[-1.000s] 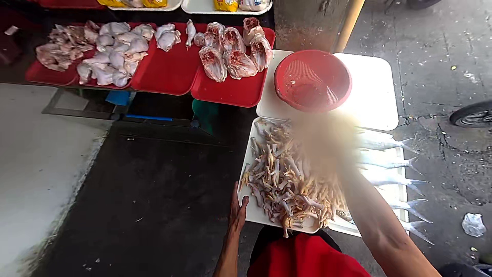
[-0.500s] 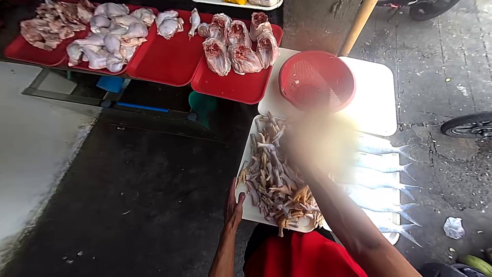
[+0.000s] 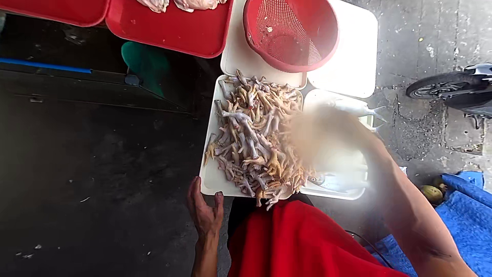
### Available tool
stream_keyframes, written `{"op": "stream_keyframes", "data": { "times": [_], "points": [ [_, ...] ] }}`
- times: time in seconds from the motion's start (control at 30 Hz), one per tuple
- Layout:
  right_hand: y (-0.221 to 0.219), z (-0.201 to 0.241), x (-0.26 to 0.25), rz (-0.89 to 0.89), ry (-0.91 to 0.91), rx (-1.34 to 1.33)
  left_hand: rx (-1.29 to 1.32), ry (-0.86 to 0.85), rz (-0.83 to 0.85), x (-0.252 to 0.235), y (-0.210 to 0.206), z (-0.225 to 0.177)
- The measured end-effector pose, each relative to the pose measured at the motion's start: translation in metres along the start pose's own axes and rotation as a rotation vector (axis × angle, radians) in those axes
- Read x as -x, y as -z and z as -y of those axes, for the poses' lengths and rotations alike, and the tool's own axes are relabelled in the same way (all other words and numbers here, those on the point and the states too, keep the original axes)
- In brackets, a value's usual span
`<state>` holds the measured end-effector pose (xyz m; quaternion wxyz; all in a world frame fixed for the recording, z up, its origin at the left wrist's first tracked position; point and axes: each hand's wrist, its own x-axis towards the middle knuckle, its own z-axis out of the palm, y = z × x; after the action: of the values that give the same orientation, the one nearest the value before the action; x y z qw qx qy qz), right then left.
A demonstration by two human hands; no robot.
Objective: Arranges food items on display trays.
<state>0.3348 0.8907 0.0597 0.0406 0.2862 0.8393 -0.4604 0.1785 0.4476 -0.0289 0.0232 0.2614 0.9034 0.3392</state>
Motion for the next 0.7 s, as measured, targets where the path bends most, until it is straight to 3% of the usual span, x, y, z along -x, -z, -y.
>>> {"op": "stream_keyframes", "data": {
  "times": [0.17,0.23,0.3,0.5,0.63,0.7],
  "points": [
    [-0.067,-0.046,0.037,0.101,-0.156,0.33,-0.034,-0.219,0.145,0.053,-0.025,-0.028],
    [-0.092,-0.055,0.033,0.107,-0.231,0.413,-0.068,-0.326,0.195,0.069,-0.05,-0.027],
    [-0.109,-0.057,0.023,0.088,-0.279,0.464,-0.065,-0.315,0.232,0.077,-0.063,-0.014],
    [-0.131,-0.068,0.016,-0.028,-0.095,0.618,-0.03,0.282,-0.002,0.086,0.005,0.065],
    [-0.143,-0.065,0.011,-0.1,-0.047,0.56,-0.169,0.543,-0.212,0.147,0.061,0.123],
    [-0.141,-0.065,0.013,-0.156,-0.099,0.438,-0.189,0.676,-0.292,0.188,0.079,0.128]
  ]
}}
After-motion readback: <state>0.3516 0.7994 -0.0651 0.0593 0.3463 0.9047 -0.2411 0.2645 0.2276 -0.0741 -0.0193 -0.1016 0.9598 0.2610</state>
